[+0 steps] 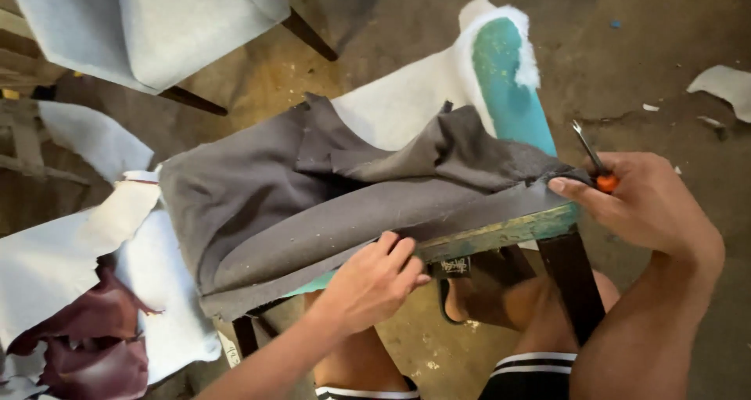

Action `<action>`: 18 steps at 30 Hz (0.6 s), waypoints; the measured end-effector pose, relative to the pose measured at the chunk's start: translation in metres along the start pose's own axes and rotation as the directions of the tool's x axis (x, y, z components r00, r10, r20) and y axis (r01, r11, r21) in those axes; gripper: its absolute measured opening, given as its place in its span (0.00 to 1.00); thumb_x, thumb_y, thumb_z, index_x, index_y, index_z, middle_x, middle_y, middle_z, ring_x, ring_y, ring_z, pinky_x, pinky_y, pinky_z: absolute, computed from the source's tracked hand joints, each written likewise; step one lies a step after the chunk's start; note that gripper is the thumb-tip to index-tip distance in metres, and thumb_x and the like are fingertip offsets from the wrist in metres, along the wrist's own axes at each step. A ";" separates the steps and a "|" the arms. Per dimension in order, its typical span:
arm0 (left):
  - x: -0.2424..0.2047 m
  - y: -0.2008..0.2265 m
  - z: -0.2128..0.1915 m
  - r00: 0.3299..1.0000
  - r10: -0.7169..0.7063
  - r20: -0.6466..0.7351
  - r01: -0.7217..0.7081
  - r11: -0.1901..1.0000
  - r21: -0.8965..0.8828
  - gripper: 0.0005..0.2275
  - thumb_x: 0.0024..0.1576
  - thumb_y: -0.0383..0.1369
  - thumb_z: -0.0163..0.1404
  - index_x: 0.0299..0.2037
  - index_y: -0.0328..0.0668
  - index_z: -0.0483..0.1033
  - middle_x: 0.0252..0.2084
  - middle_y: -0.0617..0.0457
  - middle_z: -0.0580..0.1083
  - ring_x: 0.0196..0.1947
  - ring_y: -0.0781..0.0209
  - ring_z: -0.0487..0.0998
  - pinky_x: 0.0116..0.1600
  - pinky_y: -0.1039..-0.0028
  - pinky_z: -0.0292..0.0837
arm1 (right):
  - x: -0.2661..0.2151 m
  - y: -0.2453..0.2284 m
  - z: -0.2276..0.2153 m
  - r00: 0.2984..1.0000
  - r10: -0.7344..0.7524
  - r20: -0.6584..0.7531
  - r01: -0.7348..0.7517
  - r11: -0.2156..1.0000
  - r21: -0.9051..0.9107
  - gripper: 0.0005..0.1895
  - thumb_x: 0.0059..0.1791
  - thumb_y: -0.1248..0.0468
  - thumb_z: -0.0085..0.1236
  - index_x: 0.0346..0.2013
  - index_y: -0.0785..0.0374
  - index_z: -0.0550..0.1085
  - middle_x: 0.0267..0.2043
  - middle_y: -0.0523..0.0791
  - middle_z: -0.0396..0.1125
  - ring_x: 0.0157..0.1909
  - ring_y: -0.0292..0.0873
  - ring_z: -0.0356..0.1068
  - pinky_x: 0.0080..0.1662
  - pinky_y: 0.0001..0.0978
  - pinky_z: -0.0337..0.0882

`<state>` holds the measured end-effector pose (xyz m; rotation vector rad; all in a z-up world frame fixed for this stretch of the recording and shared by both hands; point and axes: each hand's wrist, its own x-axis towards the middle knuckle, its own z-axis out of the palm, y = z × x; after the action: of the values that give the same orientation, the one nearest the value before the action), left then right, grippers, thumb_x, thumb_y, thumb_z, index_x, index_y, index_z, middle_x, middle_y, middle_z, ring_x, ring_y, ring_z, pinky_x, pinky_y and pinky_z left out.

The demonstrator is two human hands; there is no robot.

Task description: The person is using a staple remover tool to pry out staples from the wooden frame of a chair to remove the old fabric and burlap.

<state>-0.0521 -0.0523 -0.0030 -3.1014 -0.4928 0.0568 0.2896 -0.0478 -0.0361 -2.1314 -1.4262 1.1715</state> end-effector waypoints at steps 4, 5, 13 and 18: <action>0.000 0.005 -0.003 0.982 -0.065 -0.177 0.064 0.998 -0.014 0.08 0.64 0.26 0.44 0.49 0.35 0.73 0.43 0.43 0.67 0.35 0.50 0.66 0.35 0.66 0.68 | -0.001 0.002 0.001 1.000 0.007 -0.006 -0.007 1.000 0.008 0.31 0.49 0.48 0.62 0.14 0.66 0.62 0.14 0.46 0.53 0.20 0.42 0.51 0.25 0.37 0.50; -0.002 0.004 -0.002 0.982 -0.064 -0.178 0.062 0.998 -0.015 0.08 0.64 0.26 0.44 0.49 0.35 0.73 0.43 0.43 0.67 0.35 0.50 0.66 0.35 0.66 0.68 | -0.002 0.003 0.002 1.000 0.009 -0.008 -0.009 1.000 0.008 0.31 0.49 0.48 0.62 0.14 0.66 0.62 0.14 0.46 0.53 0.20 0.42 0.51 0.25 0.37 0.50; 0.000 -0.015 -0.003 0.957 0.165 -0.240 -0.193 0.976 -0.099 0.10 0.63 0.19 0.40 0.30 0.23 0.70 0.30 0.44 0.61 0.29 0.48 0.60 0.29 0.67 0.54 | 0.002 0.010 0.006 0.994 -0.095 -0.061 0.096 0.995 0.012 0.31 0.46 0.49 0.64 0.14 0.64 0.58 0.16 0.43 0.50 0.22 0.38 0.48 0.27 0.35 0.50; -0.003 -0.028 0.001 0.963 0.255 -0.090 -0.259 0.965 -0.036 0.08 0.59 0.20 0.40 0.37 0.24 0.73 0.32 0.45 0.65 0.30 0.51 0.61 0.37 0.71 0.58 | 0.000 0.004 0.008 0.996 0.081 -0.027 -0.078 0.991 0.113 0.24 0.46 0.53 0.69 0.15 0.66 0.71 0.16 0.43 0.52 0.22 0.39 0.47 0.26 0.33 0.48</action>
<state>-0.0635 -0.0268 -0.0040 -3.1766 -0.0883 -0.0875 0.2858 -0.0504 -0.0435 -2.1366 -1.2423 1.2116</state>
